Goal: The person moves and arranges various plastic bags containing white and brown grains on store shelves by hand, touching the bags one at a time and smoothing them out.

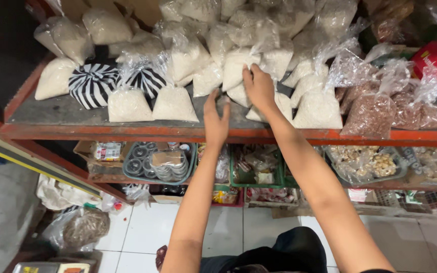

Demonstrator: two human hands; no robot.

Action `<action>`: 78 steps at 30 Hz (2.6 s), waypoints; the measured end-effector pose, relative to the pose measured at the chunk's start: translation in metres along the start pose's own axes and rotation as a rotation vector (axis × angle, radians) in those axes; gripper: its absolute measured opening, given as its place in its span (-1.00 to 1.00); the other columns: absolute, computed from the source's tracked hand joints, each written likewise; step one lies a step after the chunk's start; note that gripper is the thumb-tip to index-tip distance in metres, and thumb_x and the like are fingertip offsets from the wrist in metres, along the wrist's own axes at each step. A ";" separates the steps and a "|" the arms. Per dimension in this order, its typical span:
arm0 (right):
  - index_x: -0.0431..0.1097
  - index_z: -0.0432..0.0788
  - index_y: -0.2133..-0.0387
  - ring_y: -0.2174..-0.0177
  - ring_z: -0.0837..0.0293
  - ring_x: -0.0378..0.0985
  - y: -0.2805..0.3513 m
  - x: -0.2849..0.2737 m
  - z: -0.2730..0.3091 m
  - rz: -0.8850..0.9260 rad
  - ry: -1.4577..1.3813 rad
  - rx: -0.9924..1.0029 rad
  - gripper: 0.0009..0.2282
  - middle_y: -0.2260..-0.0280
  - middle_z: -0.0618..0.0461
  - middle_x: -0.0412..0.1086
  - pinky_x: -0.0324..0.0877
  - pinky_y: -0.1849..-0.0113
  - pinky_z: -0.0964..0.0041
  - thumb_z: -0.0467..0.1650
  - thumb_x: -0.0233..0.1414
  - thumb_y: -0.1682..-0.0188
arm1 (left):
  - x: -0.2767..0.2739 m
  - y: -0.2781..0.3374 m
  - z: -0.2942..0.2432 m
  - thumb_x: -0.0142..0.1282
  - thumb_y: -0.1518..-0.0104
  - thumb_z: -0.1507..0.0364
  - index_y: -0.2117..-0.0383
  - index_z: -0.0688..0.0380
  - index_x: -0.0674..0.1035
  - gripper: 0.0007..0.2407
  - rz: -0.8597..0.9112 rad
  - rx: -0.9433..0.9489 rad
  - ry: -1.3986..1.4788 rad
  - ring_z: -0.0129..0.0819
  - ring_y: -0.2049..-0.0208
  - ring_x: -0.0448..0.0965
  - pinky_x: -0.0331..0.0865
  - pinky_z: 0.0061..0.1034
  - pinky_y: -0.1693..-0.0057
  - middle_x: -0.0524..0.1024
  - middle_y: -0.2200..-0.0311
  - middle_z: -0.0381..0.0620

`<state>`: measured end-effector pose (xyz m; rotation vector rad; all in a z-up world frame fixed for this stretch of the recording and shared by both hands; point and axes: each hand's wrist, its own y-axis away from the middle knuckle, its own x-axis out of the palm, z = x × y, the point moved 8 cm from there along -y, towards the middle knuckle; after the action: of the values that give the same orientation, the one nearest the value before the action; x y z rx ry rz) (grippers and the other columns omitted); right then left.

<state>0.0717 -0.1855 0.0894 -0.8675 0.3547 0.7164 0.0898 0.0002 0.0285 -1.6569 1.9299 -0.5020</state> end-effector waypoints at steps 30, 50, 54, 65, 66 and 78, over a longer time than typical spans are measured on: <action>0.53 -0.06 0.23 -0.26 -0.17 0.26 -0.020 0.046 0.020 0.195 0.742 -0.376 -0.87 -0.18 0.05 0.33 -0.02 -0.14 -0.34 -0.47 0.10 0.02 | -0.079 -0.015 -0.018 0.19 -0.20 0.42 0.23 0.29 0.67 -0.83 -0.031 -0.039 -0.124 -0.09 0.34 0.71 0.48 -0.39 0.18 0.65 0.34 0.15; 0.32 -0.26 0.18 0.44 0.29 0.43 0.039 -0.105 0.088 -0.293 -0.274 -0.116 -0.90 0.42 -0.01 0.42 0.34 0.36 0.34 -0.43 -0.06 -0.26 | -0.082 -0.049 -0.037 0.16 -0.21 0.24 0.40 0.20 0.72 -0.73 0.062 -0.154 -0.134 -0.01 0.53 0.60 0.41 -0.30 0.30 0.58 0.55 0.14; 0.30 -0.30 0.14 0.42 0.24 0.29 0.056 -0.137 0.074 -0.298 -0.207 -0.204 -0.91 0.43 -0.03 0.28 0.26 0.36 0.28 -0.47 -0.07 -0.30 | -0.073 -0.054 -0.041 0.18 -0.24 0.25 0.45 0.25 0.72 -0.71 -0.112 0.002 -0.268 0.09 0.44 0.56 0.37 -0.19 0.25 0.56 0.52 0.20; 0.36 -0.31 0.19 0.30 0.00 0.51 0.057 -0.078 0.041 -0.247 -0.237 -0.316 -0.88 0.33 -0.14 0.42 0.41 0.22 0.16 -0.47 -0.10 -0.20 | -0.061 -0.018 -0.100 0.26 -0.26 0.35 -0.41 0.45 -0.10 -0.21 -0.052 -0.011 -0.019 0.22 -0.41 0.03 0.04 -0.16 -0.42 -0.11 -0.42 0.42; 0.37 -0.35 0.16 0.25 -0.08 0.51 0.059 -0.055 0.042 -0.190 -0.188 -0.298 -0.86 0.27 -0.19 0.43 0.41 0.17 0.10 -0.46 -0.07 -0.18 | -0.062 -0.012 -0.113 0.25 -0.29 0.36 -0.44 0.43 -0.09 -0.21 -0.032 0.051 -0.104 0.23 -0.49 -0.07 -0.08 -0.13 -0.51 -0.13 -0.46 0.39; 0.47 -0.23 0.12 0.14 0.07 0.60 0.094 -0.065 0.053 0.195 -0.405 -0.163 -0.85 0.15 -0.04 0.52 0.48 0.09 0.15 -0.39 0.13 -0.14 | -0.024 0.010 -0.066 -0.04 -0.27 0.53 -0.10 0.30 0.53 -0.71 0.346 0.038 0.006 0.16 -0.20 0.47 0.32 -0.23 -0.33 0.51 -0.12 0.26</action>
<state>-0.0404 -0.1303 0.1046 -0.8236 0.0174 1.0907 0.0437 0.0207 0.0782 -1.2611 2.1378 -0.4020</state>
